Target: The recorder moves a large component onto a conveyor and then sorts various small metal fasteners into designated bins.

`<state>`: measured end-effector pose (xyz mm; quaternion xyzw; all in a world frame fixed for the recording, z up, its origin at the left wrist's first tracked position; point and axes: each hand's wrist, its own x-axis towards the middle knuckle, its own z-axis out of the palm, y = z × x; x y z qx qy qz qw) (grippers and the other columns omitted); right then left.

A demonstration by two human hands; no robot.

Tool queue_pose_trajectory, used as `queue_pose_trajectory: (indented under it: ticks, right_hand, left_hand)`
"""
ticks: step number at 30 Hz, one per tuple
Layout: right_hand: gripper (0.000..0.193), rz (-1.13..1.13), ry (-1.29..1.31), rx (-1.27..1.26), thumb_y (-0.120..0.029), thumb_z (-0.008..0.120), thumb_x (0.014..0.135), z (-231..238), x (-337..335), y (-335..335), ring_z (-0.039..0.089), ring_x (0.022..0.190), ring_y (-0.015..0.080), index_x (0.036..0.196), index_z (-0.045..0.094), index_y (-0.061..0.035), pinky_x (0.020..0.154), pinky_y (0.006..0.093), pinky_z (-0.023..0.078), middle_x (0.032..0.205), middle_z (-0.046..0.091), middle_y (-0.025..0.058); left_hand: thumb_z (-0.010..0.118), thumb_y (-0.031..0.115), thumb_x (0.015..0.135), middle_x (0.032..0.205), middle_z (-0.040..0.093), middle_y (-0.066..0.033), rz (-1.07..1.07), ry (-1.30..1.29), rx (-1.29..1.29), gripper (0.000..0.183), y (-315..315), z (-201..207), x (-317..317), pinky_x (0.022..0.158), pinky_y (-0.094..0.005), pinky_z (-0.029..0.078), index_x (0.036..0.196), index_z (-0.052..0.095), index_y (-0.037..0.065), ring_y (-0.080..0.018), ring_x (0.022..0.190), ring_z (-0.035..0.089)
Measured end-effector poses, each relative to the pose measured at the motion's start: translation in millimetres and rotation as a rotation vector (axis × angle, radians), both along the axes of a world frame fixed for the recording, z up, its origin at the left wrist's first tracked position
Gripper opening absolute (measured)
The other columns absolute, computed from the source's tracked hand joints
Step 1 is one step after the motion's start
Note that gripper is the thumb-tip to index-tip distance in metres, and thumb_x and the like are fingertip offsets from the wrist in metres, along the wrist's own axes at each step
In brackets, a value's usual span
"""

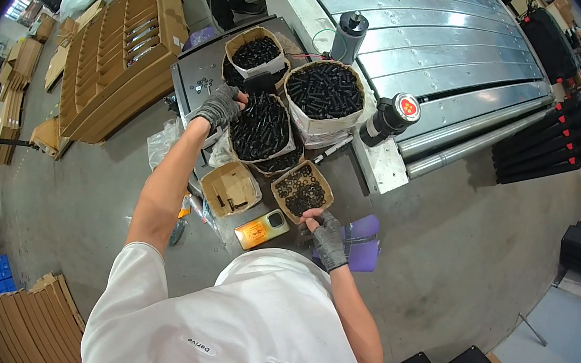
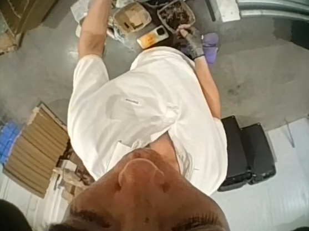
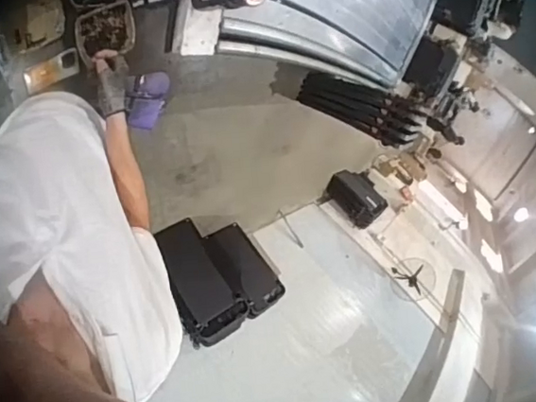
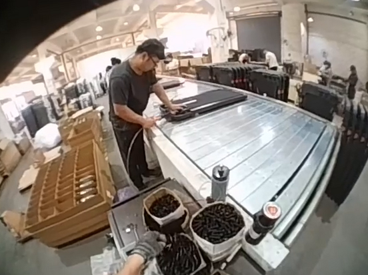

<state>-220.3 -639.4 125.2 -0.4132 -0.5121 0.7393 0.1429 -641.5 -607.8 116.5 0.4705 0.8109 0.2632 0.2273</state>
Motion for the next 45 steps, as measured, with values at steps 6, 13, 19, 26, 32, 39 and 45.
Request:
queue_pose_trajectory:
  ticks: [6, 13, 19, 26, 32, 39, 45]
  right_hand:
    - [0.011, 0.015, -0.029, 0.038, -0.006, 0.055, 0.088, -3, 0, 2, 0.060, 0.082, 0.0121, 0.096, 0.062, -0.0027, 0.076, 0.0265, 0.048, 0.088, 0.065, 0.0035]
    - [0.011, 0.048, -0.030, 0.011, -0.007, 0.056, 0.088, -4, -6, -1, 0.060, 0.083, 0.0117, 0.096, 0.062, -0.0031, 0.078, 0.0269, 0.048, 0.087, 0.065, 0.0030]
    - [0.014, 0.006, 0.035, -0.018, -0.005, 0.058, 0.087, -21, 0, 7, 0.060, 0.086, 0.0122, 0.099, 0.063, -0.0040, 0.079, 0.0270, 0.048, 0.093, 0.065, 0.0033]
    - [0.022, -0.054, 0.099, -0.243, -0.004, 0.061, 0.087, -23, -6, 16, 0.062, 0.090, 0.0164, 0.109, 0.060, 0.0002, 0.081, 0.0279, 0.050, 0.100, 0.065, 0.0092]
    - [0.021, -0.078, 0.096, -0.346, -0.005, 0.059, 0.091, -10, -13, 16, 0.063, 0.091, 0.0174, 0.111, 0.058, 0.0005, 0.080, 0.0285, 0.054, 0.100, 0.065, 0.0117]
    - [0.022, -0.125, 0.115, -0.316, -0.006, 0.059, 0.090, -14, -4, 16, 0.063, 0.090, 0.0175, 0.111, 0.059, 0.0009, 0.080, 0.0287, 0.053, 0.100, 0.064, 0.0106]
    - [0.021, -0.130, 0.116, -0.288, -0.006, 0.060, 0.090, -21, 1, 7, 0.063, 0.091, 0.0176, 0.110, 0.060, 0.0018, 0.082, 0.0282, 0.051, 0.098, 0.065, 0.0108]
  left_hand:
    - [0.068, 0.007, 0.075, 0.093, 0.070, -0.0145, 0.022, -0.048, 0.034, 0.018, -10, 18, 15, 0.081, -0.0353, 0.052, 0.093, 0.071, 0.007, -0.0290, 0.089, 0.067]
    - [0.068, 0.007, 0.075, 0.093, 0.070, -0.0144, 0.009, -0.013, 0.022, 0.020, -25, 21, 30, 0.082, -0.0358, 0.052, 0.095, 0.070, 0.005, -0.0291, 0.090, 0.067]
    - [0.068, 0.012, 0.081, 0.083, 0.070, -0.0137, 0.154, -0.187, 0.221, 0.017, -54, 65, 27, 0.073, -0.0310, 0.050, 0.095, 0.069, 0.002, -0.0182, 0.077, 0.066]
    - [0.066, 0.021, 0.081, 0.082, 0.069, -0.0154, -0.228, -0.037, -0.393, 0.021, -177, -37, 66, 0.073, -0.0357, 0.053, 0.095, 0.068, 0.005, -0.0226, 0.077, 0.067]
    - [0.063, 0.027, 0.081, 0.111, 0.064, -0.0216, -0.265, 0.178, -0.529, 0.034, -180, -88, 124, 0.089, -0.0421, 0.049, 0.107, 0.064, 0.006, -0.0352, 0.106, 0.061]
    - [0.063, 0.025, 0.080, 0.118, 0.059, -0.0229, -0.092, 0.033, -0.666, 0.041, -161, -97, 137, 0.093, -0.0458, 0.047, 0.115, 0.058, 0.004, -0.0395, 0.112, 0.057]
    - [0.059, 0.018, 0.082, 0.116, 0.056, -0.0206, -0.030, 0.009, -0.439, 0.031, -166, -103, 132, 0.091, -0.0465, 0.046, 0.111, 0.061, 0.008, -0.0395, 0.107, 0.057]
